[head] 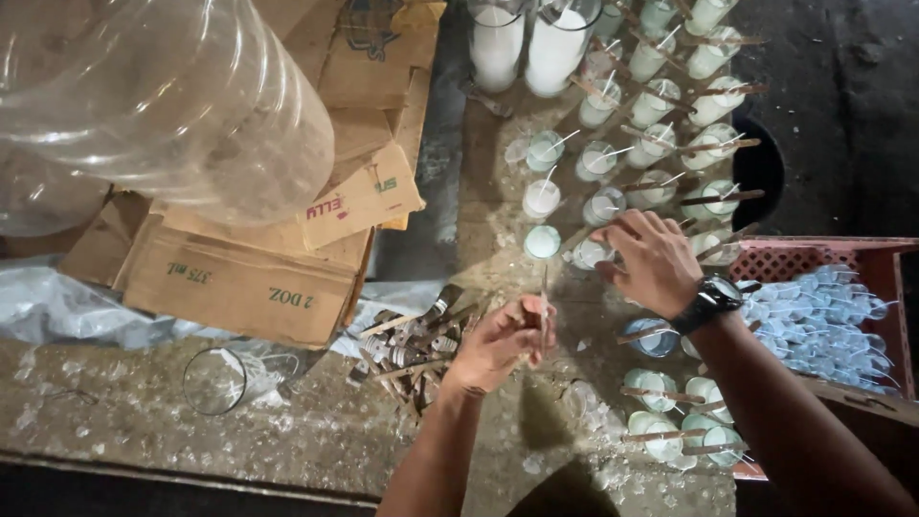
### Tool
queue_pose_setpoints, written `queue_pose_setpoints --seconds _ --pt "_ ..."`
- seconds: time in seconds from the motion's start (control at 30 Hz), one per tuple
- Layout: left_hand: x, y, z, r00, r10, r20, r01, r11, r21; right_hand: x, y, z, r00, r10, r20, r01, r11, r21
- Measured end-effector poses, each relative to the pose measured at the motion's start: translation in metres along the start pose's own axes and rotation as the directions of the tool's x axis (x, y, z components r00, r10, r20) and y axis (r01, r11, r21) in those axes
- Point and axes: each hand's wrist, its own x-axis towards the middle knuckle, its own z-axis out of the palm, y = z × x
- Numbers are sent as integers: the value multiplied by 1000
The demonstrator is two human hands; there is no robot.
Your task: Removing old wicks from glass jars and preparing them for new candles by placing centering sticks.
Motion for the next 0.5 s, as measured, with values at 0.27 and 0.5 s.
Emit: queue_pose_setpoints --seconds 0.27,0.5 --pt "-35 89 38 914 -113 -389 376 -119 919 -9 10 -42 982 59 -179 -34 990 140" --pt "29 64 33 954 188 -233 279 -273 921 4 26 -48 964 89 -250 -77 995 56"
